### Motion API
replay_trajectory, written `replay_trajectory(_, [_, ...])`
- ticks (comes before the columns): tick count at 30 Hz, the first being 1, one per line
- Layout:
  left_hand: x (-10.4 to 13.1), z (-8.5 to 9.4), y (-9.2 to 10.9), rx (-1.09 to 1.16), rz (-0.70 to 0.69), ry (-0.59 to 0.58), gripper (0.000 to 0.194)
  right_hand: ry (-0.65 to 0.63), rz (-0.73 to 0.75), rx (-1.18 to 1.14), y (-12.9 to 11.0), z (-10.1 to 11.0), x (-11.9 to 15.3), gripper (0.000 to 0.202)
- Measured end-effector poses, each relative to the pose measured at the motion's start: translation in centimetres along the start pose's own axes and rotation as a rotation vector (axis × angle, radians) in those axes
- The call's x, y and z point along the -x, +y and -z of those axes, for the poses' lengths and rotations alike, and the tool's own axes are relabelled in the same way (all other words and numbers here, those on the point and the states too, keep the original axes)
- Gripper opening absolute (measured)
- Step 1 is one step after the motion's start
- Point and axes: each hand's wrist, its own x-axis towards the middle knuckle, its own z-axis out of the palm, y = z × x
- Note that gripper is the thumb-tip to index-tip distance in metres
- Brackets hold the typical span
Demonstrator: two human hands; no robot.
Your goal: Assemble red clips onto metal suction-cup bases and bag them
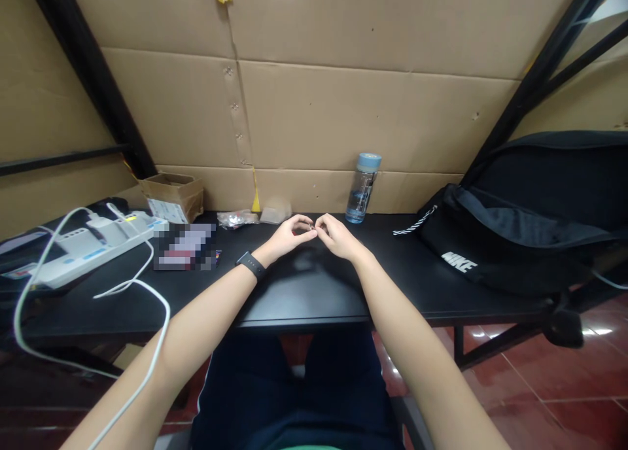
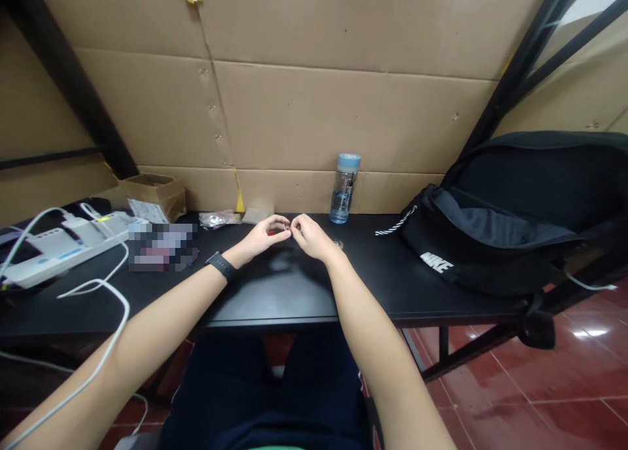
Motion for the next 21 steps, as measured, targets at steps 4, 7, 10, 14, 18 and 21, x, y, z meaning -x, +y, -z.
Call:
replay_trajectory(4, [0.01, 0.30, -0.07, -0.028, -0.012, -0.008, 0.048, -0.012, 0.008, -0.006, 0.06, -0.05, -0.01, 0.009])
replay_trajectory(7, [-0.06, 0.42, 0.06, -0.017, -0.014, -0.020, 0.045, -0.047, -0.007, 0.002, -0.07, 0.02, -0.03, 0.008])
replay_trajectory(10, [-0.16, 0.43, 0.10, -0.011, 0.000, -0.026, 0.043, -0.073, -0.024, 0.014, -0.14, 0.12, -0.05, 0.008])
replay_trajectory(14, [-0.24, 0.44, 0.05, -0.033, 0.024, -0.026, 0.043, -0.079, -0.024, 0.018, 0.01, 0.18, -0.02, 0.009])
replay_trajectory(18, [-0.24, 0.47, 0.05, -0.075, 0.025, -0.026, 0.043, -0.088, -0.033, 0.017, 0.13, 0.16, 0.03, 0.010])
replay_trajectory(21, [-0.26, 0.49, -0.03, -0.097, 0.022, -0.028, 0.044, -0.101, -0.045, 0.025, 0.19, 0.16, 0.04, 0.009])
